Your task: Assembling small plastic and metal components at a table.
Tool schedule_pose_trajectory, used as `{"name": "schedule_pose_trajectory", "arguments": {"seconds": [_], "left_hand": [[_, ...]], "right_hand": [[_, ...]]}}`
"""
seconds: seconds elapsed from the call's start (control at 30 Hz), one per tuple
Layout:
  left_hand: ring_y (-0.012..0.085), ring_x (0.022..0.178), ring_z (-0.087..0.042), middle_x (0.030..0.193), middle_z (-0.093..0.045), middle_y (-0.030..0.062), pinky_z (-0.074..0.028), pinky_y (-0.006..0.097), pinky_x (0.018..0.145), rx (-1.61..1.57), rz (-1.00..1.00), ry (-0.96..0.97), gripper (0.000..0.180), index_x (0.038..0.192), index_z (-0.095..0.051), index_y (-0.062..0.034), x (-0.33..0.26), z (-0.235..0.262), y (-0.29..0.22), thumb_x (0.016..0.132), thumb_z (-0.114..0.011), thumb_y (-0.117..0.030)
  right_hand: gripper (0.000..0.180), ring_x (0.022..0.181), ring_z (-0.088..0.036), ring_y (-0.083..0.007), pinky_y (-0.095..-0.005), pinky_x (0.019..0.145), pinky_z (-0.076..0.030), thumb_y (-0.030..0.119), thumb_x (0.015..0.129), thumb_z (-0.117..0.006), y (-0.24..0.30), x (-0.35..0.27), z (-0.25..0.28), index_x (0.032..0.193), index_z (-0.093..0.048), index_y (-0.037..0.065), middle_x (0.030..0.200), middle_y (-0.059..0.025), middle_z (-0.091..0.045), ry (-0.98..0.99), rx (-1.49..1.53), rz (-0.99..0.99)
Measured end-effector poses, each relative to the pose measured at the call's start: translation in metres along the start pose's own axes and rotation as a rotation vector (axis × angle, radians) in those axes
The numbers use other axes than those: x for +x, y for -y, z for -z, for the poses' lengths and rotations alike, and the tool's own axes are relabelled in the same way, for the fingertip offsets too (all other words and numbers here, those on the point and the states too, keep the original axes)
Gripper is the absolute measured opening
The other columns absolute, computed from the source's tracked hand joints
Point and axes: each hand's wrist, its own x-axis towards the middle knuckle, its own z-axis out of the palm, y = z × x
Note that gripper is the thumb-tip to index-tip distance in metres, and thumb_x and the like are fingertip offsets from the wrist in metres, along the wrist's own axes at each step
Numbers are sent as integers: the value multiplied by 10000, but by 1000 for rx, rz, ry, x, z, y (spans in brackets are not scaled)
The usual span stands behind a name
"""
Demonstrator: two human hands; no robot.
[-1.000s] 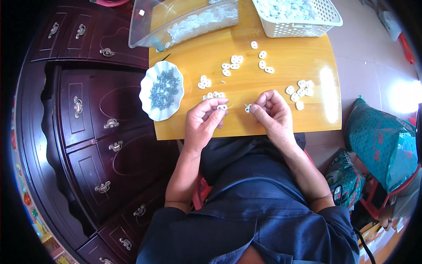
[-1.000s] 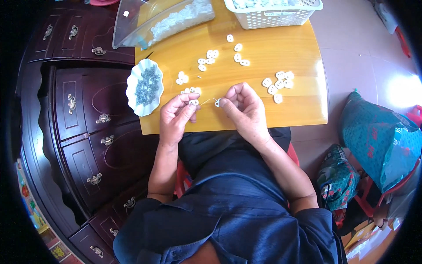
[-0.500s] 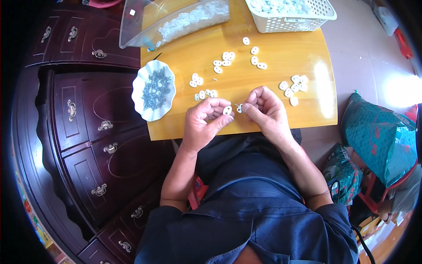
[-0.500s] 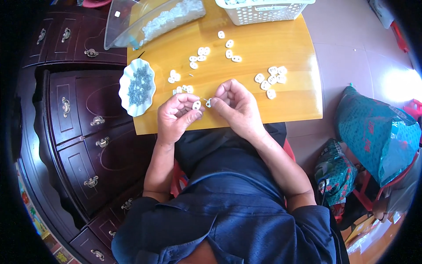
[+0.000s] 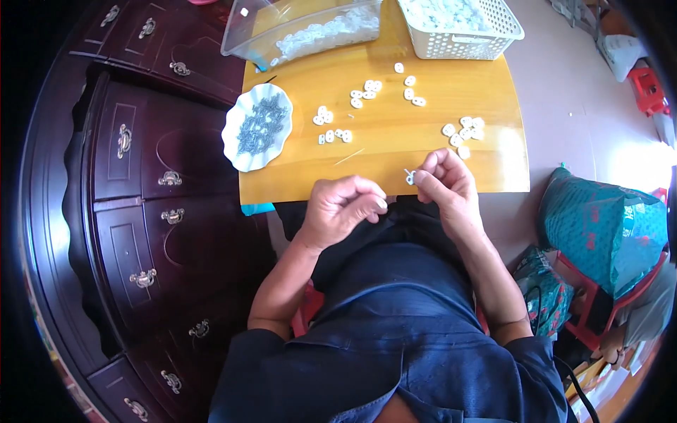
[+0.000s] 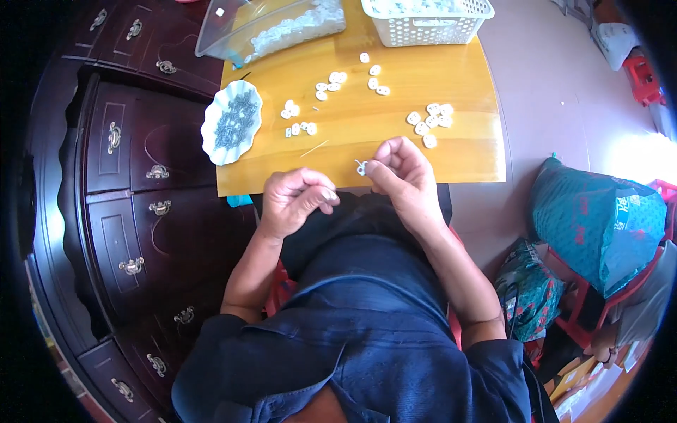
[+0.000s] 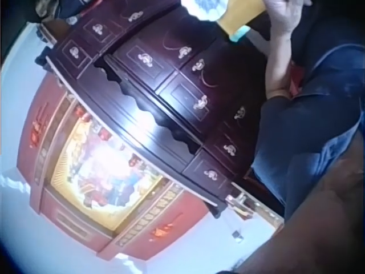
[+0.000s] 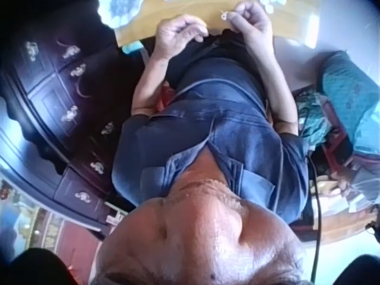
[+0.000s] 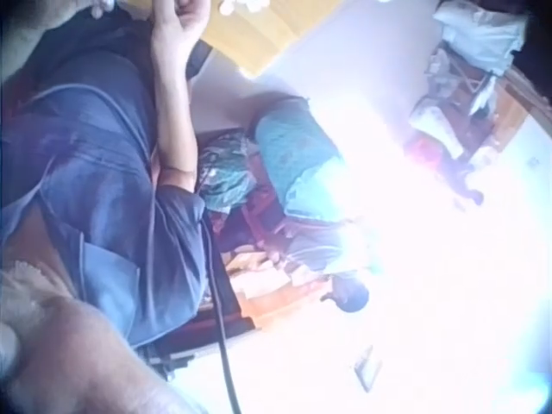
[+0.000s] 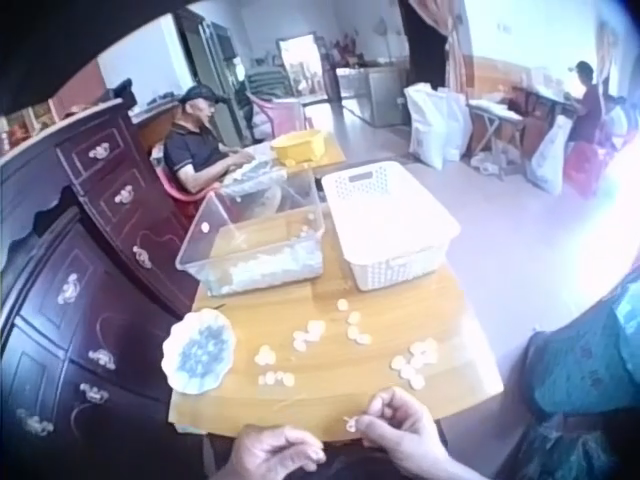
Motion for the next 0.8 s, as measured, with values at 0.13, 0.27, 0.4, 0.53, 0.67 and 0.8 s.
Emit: {"name": "schedule_pose_trajectory", "arguments": {"seconds": [0.13, 0.27, 0.4, 0.53, 0.67, 0.8], "left_hand": [[80, 650, -670, 721, -688, 42, -519, 215, 589, 141, -82, 93, 124, 932, -677, 8, -23, -24, -2, 951, -705, -111], [93, 635, -655, 733, -689, 64, -510, 235, 574, 249, -49, 140, 139, 1026, -700, -5, -45, -48, -8, 894, -732, -33], [74, 646, -630, 781, -701, 47, -497, 229, 592, 366, -154, 100, 159, 1043, -725, -18, -59, -51, -12, 885, -711, -31], [45, 700, -570, 836, -620, 5, -472, 192, 650, 77, -134, -100, 242, 1173, -607, 9, -73, -37, -17, 943, -639, -57], [43, 726, -613, 895, -660, 8, -520, 198, 665, 114, -287, -209, 152, 1109, -638, 16, -82, -26, -25, 960, -636, -15], [66, 796, -653, 928, -684, 26, -556, 215, 711, 61, -249, -215, 223, 1175, -647, 28, -93, -20, -30, 961, -646, -34]], "right_hand": [[119, 658, -516, -35, -187, 595, -409, 29, 949, -641, -5, -28, 5, 970, -537, 84, 787, 36, -579, -63, 0, 14], [117, 644, -508, -45, -191, 590, -397, 32, 944, -631, -8, -41, 3, 972, -534, 91, 771, 39, -559, -65, -21, 69], [141, 664, -515, -24, -182, 587, -417, 13, 934, -654, -3, -50, -6, 993, -542, 77, 802, 44, -578, 9, 1, 127], [132, 683, -530, -21, -178, 599, -432, 26, 937, -667, -2, -60, -17, 996, -558, 71, 806, 51, -584, 114, -19, 177], [120, 665, -529, -30, -183, 615, -438, 60, 945, -665, 0, -73, -28, 997, -560, 89, 799, 39, -600, 194, -110, 213], [128, 682, -542, -34, -180, 618, -437, 57, 939, -673, -1, -81, -33, 1006, -568, 86, 834, 27, -627, 232, -140, 215]]}}
